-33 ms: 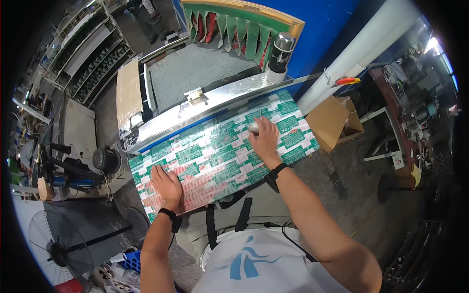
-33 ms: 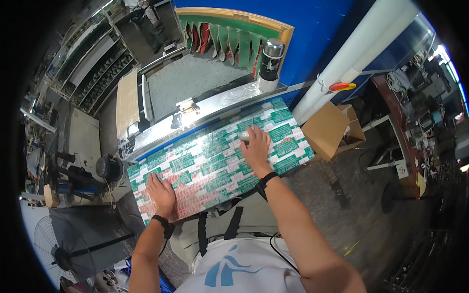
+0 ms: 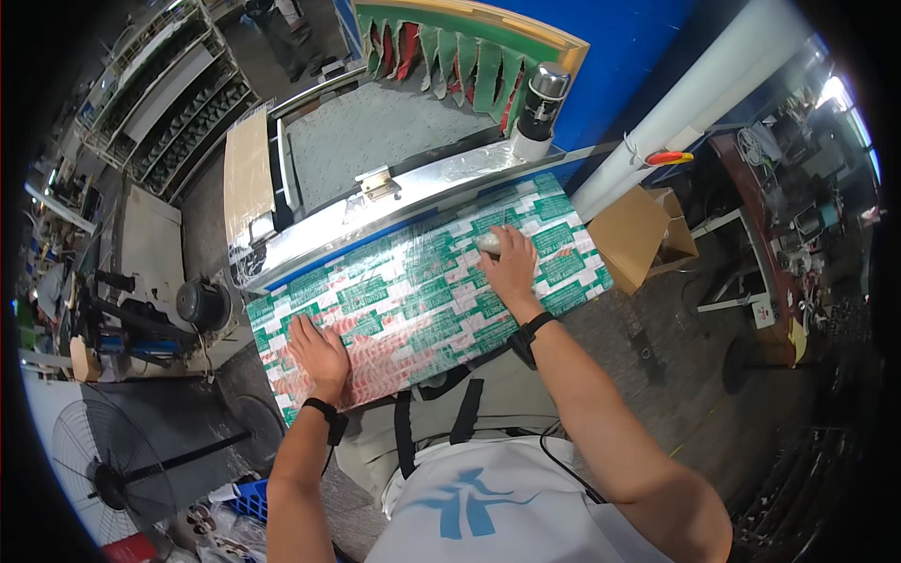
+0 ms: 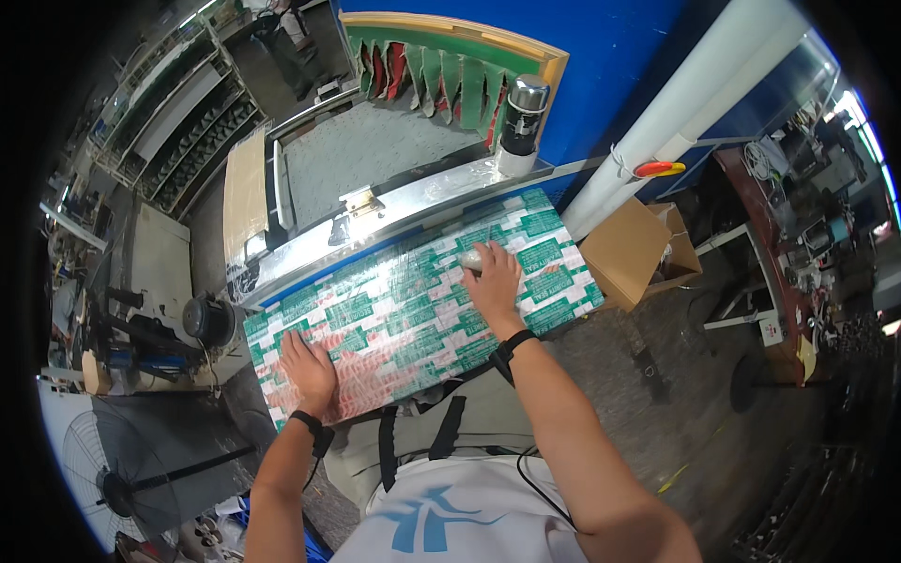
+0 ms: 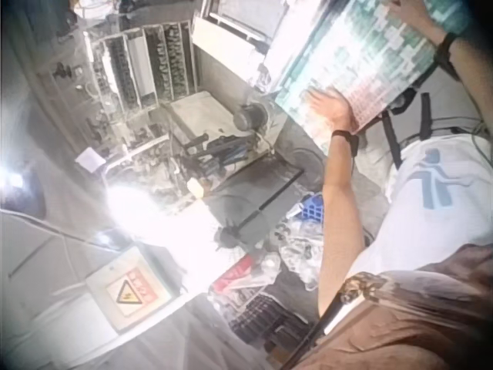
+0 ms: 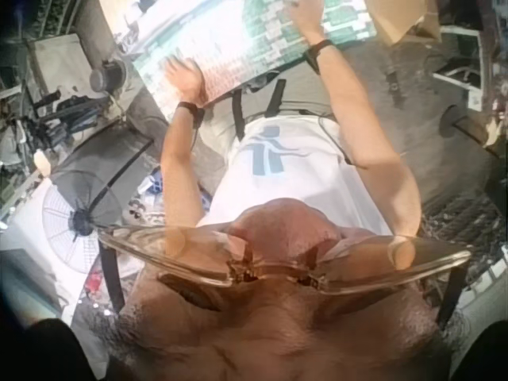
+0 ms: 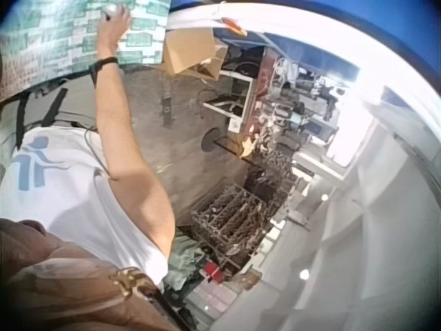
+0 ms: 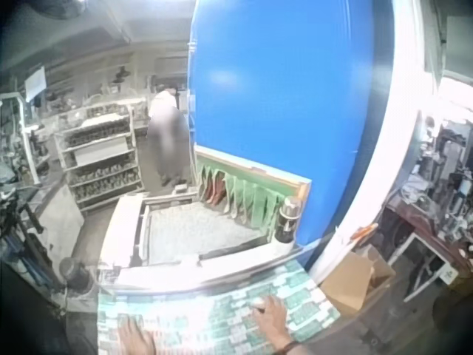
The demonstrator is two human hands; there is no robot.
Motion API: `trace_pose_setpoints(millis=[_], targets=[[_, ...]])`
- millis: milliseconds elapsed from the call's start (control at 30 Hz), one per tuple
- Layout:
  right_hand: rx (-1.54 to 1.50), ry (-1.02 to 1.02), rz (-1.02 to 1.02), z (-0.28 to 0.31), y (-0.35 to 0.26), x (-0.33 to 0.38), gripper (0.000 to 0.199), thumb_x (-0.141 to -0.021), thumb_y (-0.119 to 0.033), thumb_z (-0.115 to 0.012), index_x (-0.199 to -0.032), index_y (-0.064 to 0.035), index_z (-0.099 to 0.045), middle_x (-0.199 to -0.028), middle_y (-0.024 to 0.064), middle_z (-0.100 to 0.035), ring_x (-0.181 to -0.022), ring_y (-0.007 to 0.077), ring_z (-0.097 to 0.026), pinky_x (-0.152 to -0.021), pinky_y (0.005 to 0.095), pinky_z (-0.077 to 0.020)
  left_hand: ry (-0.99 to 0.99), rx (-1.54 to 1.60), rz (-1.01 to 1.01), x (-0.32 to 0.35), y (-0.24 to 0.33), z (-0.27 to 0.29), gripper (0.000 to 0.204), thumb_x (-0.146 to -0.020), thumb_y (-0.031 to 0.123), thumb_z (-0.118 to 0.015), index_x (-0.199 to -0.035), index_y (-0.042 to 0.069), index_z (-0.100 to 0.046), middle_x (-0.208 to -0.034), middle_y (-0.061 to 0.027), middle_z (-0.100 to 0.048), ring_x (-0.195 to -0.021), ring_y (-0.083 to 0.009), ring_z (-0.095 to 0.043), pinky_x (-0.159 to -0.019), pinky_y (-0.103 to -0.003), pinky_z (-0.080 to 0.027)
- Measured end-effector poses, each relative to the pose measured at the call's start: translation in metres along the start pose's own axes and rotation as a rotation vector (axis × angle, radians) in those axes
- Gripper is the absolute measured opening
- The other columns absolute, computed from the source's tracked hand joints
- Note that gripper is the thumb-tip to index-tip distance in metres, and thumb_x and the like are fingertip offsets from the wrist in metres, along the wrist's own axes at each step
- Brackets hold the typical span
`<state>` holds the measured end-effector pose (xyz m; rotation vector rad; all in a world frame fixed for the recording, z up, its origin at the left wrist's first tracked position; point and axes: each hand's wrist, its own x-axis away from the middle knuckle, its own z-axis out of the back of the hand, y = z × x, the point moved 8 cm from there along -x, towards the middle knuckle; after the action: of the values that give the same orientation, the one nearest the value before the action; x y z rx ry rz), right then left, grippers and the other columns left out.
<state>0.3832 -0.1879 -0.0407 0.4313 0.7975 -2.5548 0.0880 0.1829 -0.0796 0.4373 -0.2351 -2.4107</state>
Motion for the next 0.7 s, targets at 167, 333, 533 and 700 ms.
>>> trace_pose_setpoints(millis=[167, 333, 533, 700], targets=[[-0.14, -0.088, -0.156, 0.018, 0.021, -0.019, 0.049, -0.09, -0.016, -0.083, -0.136, -0.0113, -0.069, -0.134, 0.0187, -0.071, -0.128, 0.0401, -0.066, -0.108, 0.0495, -0.0545, 0.022, -0.037, -0.013, 0.0, -0.005, -0.002, 0.068, -0.108, 0.03, -0.054, -0.166, -0.003, -0.038, -0.173, -0.0267, -0.036, -0.162, -0.0507, -0.03, -0.13, -0.07, -0.019], [-0.356, 0.149, -0.172, 0.054, 0.02, -0.044, 0.043, -0.094, -0.017, -0.081, -0.133, -0.005, -0.068, -0.115, 0.0223, -0.079, -0.105, 0.0443, -0.078, -0.091, 0.0495, -0.0609, 0.018, -0.062, -0.002, -0.001, -0.006, -0.004, 0.069, -0.108, 0.031, -0.056, -0.166, -0.002, -0.039, -0.174, -0.0257, -0.036, -0.163, -0.0489, -0.029, -0.131, -0.068, -0.019], [-0.365, 0.252, -0.212, 0.048, 0.025, -0.121, 0.04, -0.096, -0.027, -0.084, -0.123, -0.0011, -0.074, -0.108, 0.0251, -0.08, -0.1, 0.0415, -0.079, -0.088, 0.0474, -0.0603, -0.025, -0.039, 0.033, -0.002, -0.003, -0.004, 0.069, -0.108, 0.031, -0.055, -0.166, -0.002, -0.039, -0.175, -0.0255, -0.036, -0.164, -0.0479, -0.028, -0.133, -0.067, -0.017], [-0.521, 0.203, -0.39, 0.001, 0.07, -0.154, 0.039, -0.094, -0.03, -0.086, -0.119, -0.0012, -0.077, -0.103, 0.0209, -0.082, -0.094, 0.0354, -0.08, -0.086, 0.0441, -0.0601, -0.058, -0.046, 0.047, -0.002, -0.002, -0.004, 0.07, -0.107, 0.031, -0.054, -0.167, -0.002, -0.038, -0.175, -0.0257, -0.035, -0.164, -0.0474, -0.027, -0.133, -0.067, -0.016]])
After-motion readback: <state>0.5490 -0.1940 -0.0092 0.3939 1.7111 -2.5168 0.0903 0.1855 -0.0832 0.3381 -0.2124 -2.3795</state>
